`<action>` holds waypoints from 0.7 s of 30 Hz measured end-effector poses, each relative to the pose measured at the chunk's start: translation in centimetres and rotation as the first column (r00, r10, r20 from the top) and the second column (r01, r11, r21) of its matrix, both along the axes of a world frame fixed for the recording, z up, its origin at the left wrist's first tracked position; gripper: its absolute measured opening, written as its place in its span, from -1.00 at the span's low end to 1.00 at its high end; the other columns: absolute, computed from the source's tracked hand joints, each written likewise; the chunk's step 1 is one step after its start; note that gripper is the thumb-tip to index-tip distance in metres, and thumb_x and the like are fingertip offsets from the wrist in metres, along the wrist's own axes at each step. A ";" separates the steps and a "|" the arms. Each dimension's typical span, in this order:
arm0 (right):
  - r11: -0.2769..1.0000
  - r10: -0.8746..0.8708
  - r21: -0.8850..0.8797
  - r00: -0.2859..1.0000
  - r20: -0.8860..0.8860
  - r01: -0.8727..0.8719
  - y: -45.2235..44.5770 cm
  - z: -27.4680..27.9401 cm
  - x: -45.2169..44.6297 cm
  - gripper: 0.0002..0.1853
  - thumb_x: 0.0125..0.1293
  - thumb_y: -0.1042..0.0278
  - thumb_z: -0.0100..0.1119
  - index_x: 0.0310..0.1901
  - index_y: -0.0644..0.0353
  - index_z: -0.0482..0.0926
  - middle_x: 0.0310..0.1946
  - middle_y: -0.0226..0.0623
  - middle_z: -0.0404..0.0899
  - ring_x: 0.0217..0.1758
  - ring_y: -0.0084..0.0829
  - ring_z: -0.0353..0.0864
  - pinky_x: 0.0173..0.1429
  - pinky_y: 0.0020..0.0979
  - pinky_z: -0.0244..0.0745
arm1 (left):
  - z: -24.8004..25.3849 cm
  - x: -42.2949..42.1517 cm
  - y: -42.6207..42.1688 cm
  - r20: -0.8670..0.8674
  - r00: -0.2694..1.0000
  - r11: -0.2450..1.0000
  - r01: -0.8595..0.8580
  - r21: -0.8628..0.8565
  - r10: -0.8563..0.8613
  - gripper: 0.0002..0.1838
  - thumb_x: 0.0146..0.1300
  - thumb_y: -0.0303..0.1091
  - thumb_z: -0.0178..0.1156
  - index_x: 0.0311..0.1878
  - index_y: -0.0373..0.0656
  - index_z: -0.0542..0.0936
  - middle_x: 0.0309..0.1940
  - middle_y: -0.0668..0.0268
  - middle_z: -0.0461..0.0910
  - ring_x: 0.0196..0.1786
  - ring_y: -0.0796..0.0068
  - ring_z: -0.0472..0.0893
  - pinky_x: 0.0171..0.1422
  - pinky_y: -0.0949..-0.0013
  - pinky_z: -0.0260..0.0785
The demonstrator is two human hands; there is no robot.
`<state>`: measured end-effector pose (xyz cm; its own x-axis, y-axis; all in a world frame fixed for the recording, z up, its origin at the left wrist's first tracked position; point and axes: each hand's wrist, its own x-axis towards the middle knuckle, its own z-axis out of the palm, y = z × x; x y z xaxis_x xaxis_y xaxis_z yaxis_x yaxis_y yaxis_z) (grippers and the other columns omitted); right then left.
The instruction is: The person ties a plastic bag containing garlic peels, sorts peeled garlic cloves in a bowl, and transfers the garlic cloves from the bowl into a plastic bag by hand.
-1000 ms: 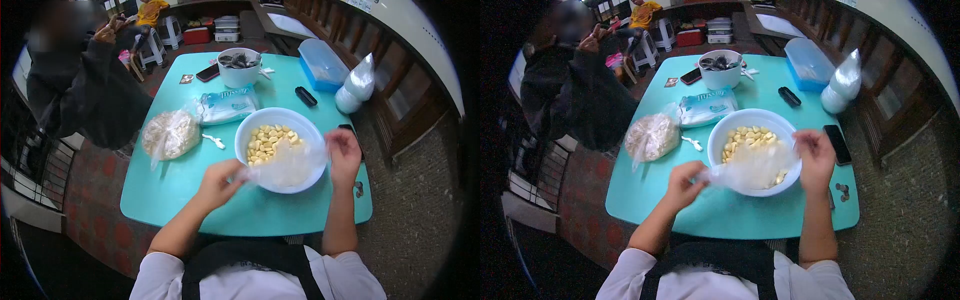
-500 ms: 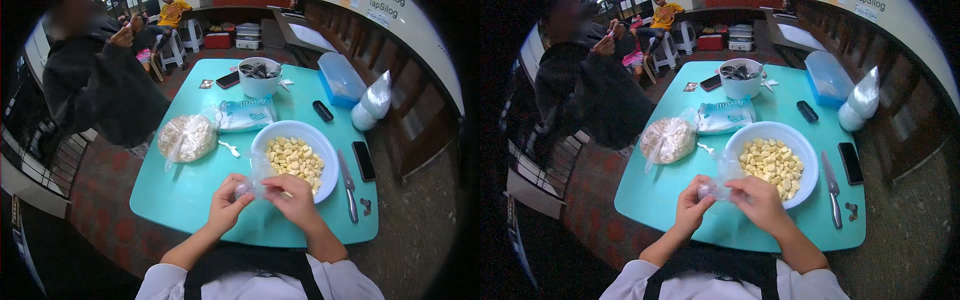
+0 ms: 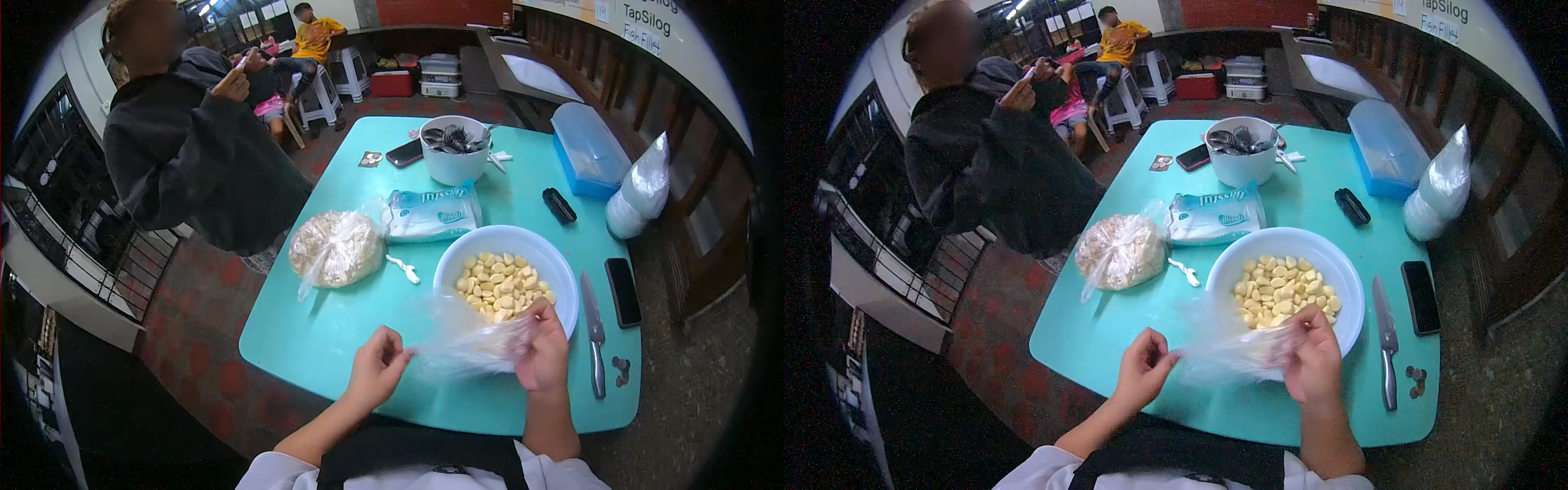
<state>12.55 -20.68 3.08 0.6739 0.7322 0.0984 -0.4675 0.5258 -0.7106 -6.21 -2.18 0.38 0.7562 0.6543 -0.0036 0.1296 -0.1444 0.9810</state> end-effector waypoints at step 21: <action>0.696 -0.352 0.360 -0.143 0.925 0.621 -2.4 0.1 -2.0 -0.68 -0.02 0.56 0.49 -0.26 -0.01 0.59 -0.59 -0.41 0.41 -0.63 -0.35 0.41 -0.53 -0.31 0.26 | 7.2 5.7 -2.8 0.018 0.977 0.753 0.153 0.640 -0.214 -0.81 0.16 -0.61 0.27 -0.16 -0.25 0.52 -0.25 0.15 0.57 -0.20 0.30 0.64 -0.18 0.29 0.48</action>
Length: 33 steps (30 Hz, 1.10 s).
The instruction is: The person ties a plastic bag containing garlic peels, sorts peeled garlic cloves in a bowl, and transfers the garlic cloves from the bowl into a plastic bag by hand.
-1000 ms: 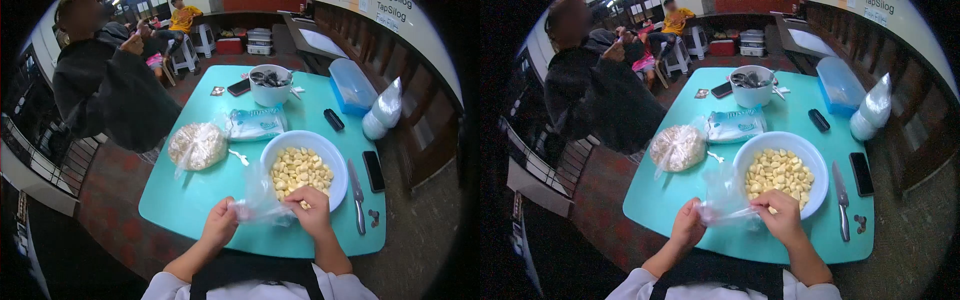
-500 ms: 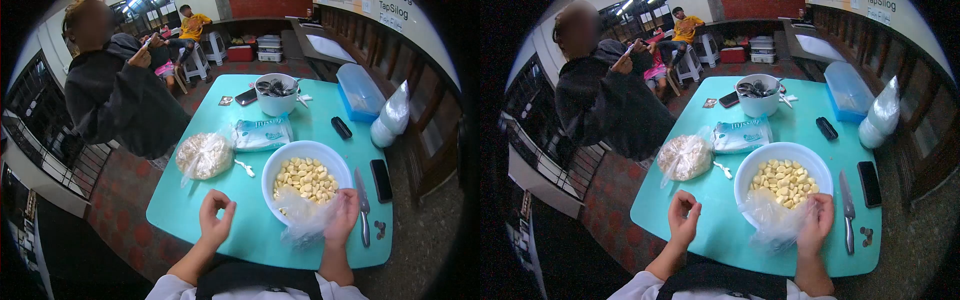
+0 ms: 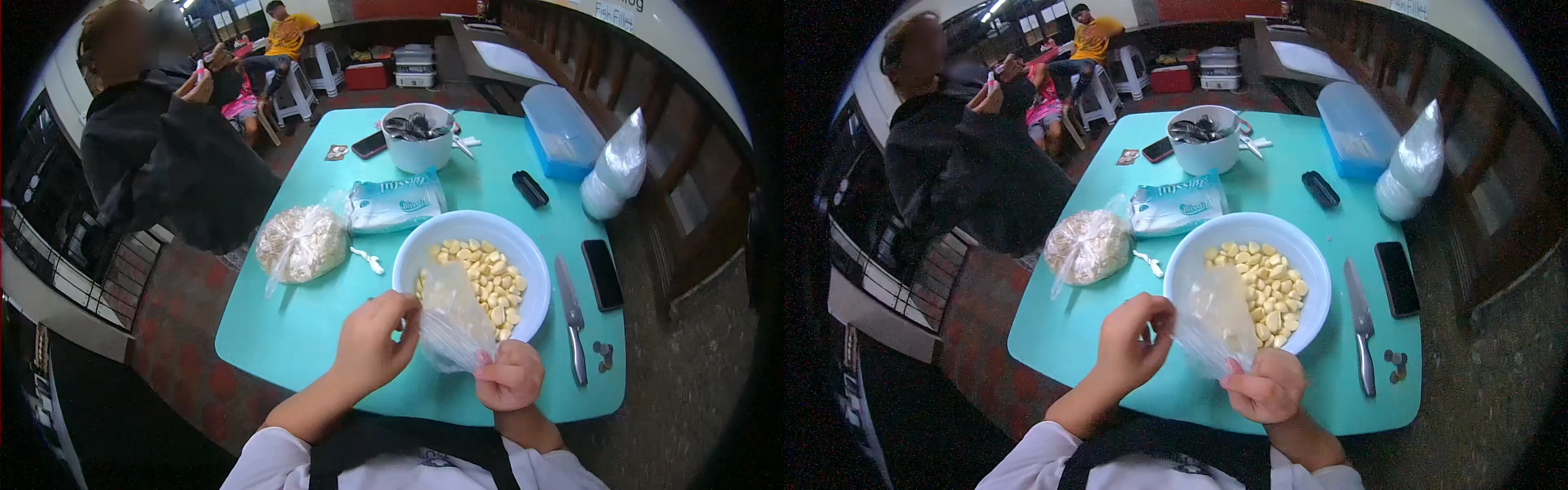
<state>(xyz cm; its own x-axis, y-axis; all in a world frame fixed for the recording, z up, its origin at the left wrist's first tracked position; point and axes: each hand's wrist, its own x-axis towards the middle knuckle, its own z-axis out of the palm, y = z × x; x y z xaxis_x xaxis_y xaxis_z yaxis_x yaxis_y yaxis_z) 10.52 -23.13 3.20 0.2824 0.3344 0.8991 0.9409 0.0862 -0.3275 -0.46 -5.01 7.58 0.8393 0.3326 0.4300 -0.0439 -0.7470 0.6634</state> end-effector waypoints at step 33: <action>0.613 0.643 0.648 -0.191 -0.742 -0.451 3.2 -0.2 -1.4 -0.72 0.19 0.68 0.32 -0.42 0.11 0.39 -0.38 -0.60 0.40 -0.10 -0.67 0.53 0.06 -0.50 0.43 | -3.5 -8.0 8.6 0.108 0.826 0.605 0.487 -0.629 -0.553 -0.94 0.06 -0.57 0.39 -0.49 -0.32 0.69 -0.45 0.16 0.69 -0.45 0.45 0.63 -0.40 0.39 0.35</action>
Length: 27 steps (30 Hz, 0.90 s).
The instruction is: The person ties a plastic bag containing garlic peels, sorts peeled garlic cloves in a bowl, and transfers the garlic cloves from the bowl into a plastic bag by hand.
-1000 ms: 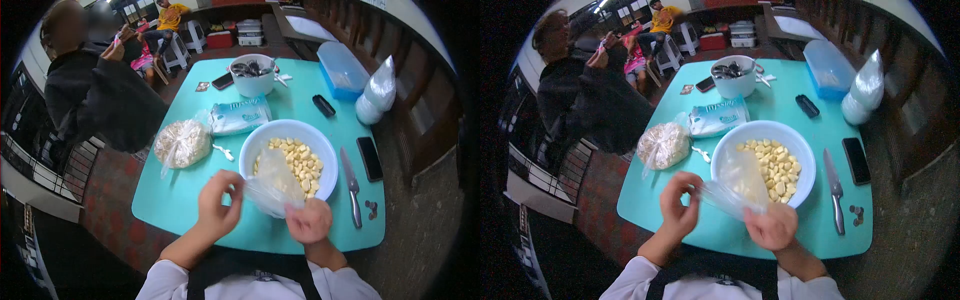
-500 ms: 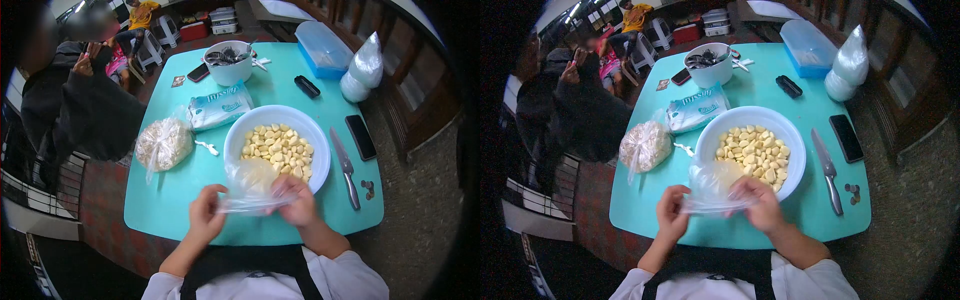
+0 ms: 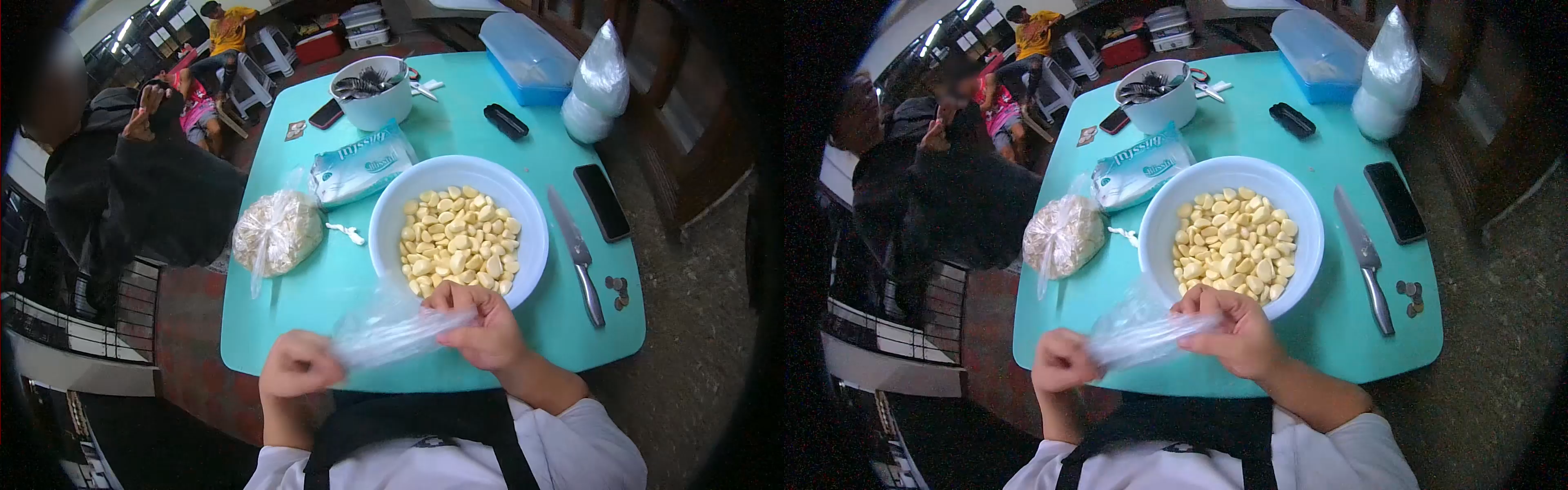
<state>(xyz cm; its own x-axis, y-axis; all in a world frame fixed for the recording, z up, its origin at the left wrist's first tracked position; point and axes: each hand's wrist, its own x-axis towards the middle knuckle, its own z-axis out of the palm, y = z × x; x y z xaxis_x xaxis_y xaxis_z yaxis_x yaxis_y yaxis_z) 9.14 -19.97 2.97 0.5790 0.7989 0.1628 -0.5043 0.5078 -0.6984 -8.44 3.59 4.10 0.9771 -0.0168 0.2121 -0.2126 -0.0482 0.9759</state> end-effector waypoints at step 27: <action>0.365 0.808 -0.530 0.022 0.589 0.766 1.1 1.1 7.2 -0.30 0.17 -0.26 0.22 0.29 -0.07 0.53 0.47 0.02 0.17 0.53 0.20 0.07 0.44 0.33 0.08 | 6.6 14.9 0.8 0.091 0.901 0.514 -0.322 0.795 0.424 -0.33 -0.12 -0.37 0.52 0.16 -0.24 0.57 0.12 0.04 0.58 0.07 0.05 0.62 0.17 0.19 0.47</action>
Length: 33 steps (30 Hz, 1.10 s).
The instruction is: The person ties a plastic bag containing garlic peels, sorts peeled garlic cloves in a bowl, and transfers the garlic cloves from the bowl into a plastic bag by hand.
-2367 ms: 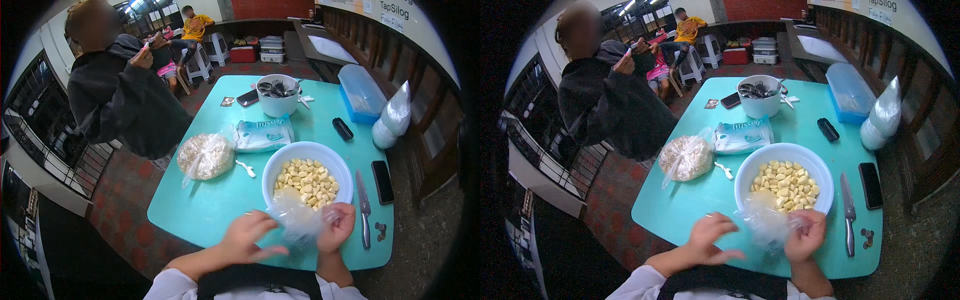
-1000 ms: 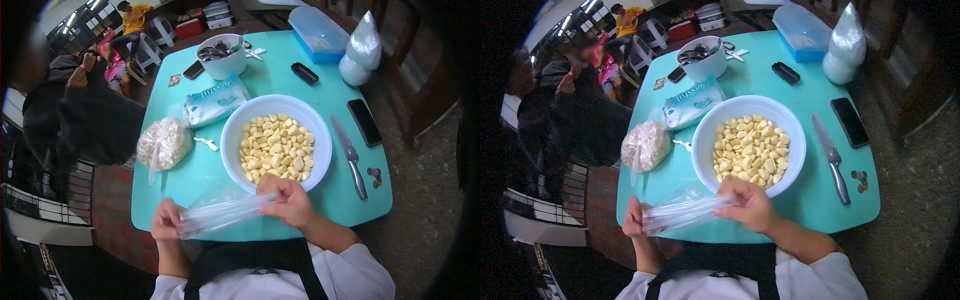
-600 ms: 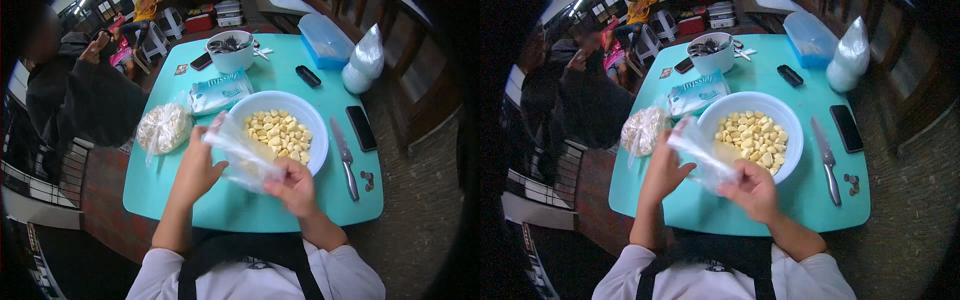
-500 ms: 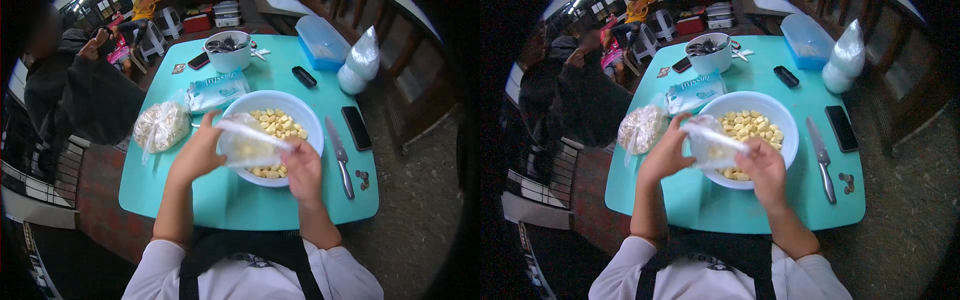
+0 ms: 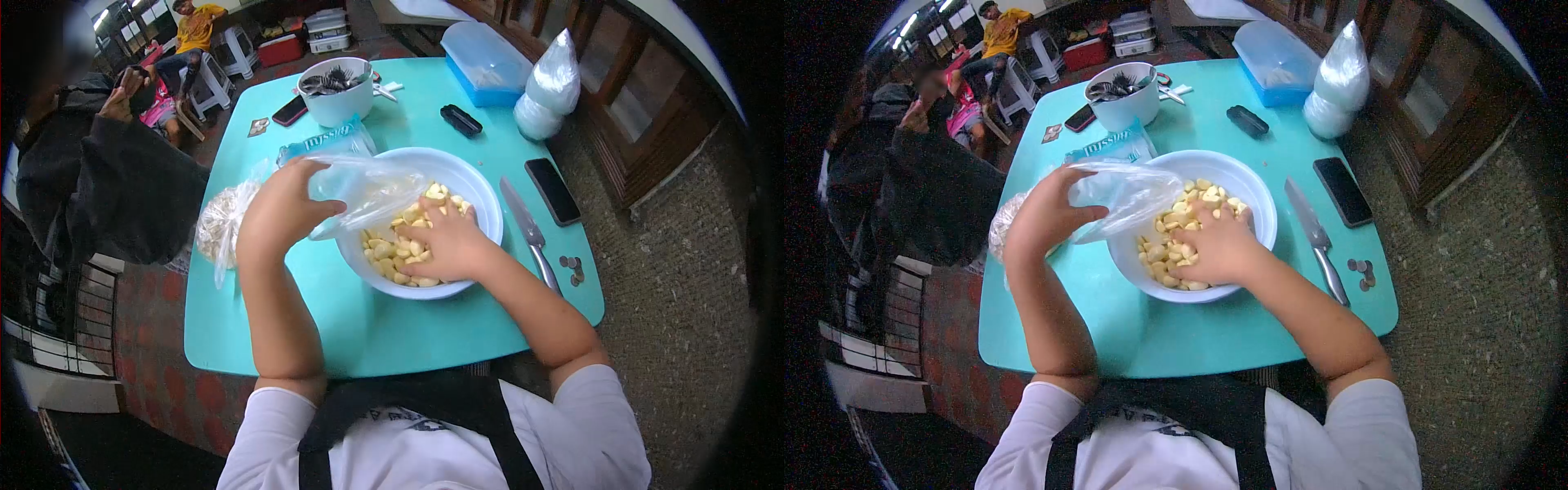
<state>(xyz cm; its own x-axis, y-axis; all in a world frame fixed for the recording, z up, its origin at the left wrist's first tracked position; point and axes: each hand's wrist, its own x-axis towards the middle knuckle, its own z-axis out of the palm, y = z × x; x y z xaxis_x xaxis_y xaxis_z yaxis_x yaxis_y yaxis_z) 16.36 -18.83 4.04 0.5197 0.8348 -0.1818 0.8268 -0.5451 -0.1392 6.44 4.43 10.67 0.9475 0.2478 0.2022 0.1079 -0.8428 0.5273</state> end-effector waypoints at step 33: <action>0.833 -0.251 0.143 0.596 -0.763 0.535 -2.8 3.7 6.0 -0.74 0.32 0.24 0.23 -0.06 0.19 0.63 -0.45 -0.46 0.59 -0.52 -0.67 0.51 -0.56 -0.59 0.32 | -4.8 3.4 -2.6 -0.177 0.970 0.986 0.163 -0.037 -0.167 -0.44 -0.07 -0.59 0.30 0.12 -0.28 0.55 -0.02 -0.04 0.61 0.10 -0.04 0.60 0.25 0.11 0.46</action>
<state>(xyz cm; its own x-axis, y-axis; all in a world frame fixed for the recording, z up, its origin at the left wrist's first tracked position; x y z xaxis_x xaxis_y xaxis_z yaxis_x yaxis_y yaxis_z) 22.40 -21.61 7.70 0.6472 0.6542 -0.3914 0.1179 -0.5931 -0.7965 9.83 1.78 5.88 0.9959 0.0872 0.0222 0.0622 -0.8452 0.5308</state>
